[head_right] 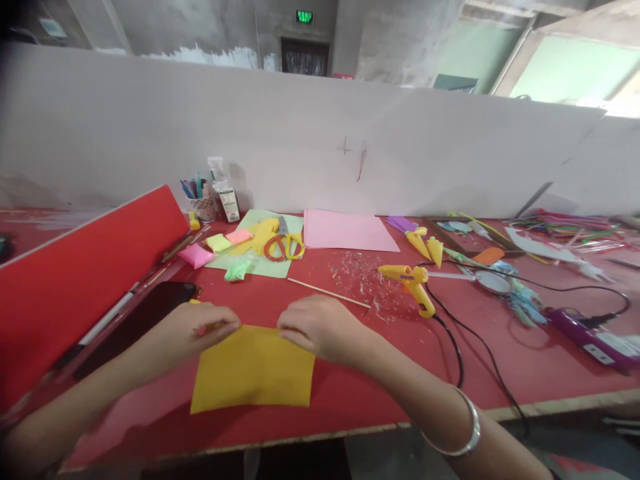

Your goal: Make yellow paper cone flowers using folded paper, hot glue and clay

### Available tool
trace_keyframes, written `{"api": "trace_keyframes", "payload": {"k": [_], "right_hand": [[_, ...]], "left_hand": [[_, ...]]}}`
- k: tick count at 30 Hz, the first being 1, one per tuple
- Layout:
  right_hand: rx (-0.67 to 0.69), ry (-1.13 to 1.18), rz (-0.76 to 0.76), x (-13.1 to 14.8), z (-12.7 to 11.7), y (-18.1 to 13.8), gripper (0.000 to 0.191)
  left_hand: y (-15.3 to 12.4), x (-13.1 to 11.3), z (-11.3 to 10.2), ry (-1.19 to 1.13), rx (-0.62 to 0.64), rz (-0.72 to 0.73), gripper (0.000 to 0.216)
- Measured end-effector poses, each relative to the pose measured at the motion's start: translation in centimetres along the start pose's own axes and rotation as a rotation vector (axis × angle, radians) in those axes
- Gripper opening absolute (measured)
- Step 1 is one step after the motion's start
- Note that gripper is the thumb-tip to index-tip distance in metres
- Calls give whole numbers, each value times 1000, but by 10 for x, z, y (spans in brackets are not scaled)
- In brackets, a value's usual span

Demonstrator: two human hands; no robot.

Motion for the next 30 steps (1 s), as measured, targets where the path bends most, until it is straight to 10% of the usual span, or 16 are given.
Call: {"api": "trace_keyframes", "payload": {"k": [4,9,17,25,30], "right_hand": [[209,-3,113,4,18,8,21],[94,133,190,4,21,15,16],[18,446,200,-4,16,1,21],[40,509,220,-21,16,-7,19],[37,432,88,-13,10,2,21]], "left_hand": [[4,-20,10,307,-45,190,25],[3,-42,18,521,-354,374,34],[-1,-25,12,542,-332,391,27],[-1,17,-16,294,-183,-15,27],[4,-2,3,-82,220,36,37]]}}
Point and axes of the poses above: each hand's wrist, its own y-axis towards the middle knuckle, its own z-axis out of the palm, x = y × z, the point moved 5 cm from there along y, towards the middle knuckle
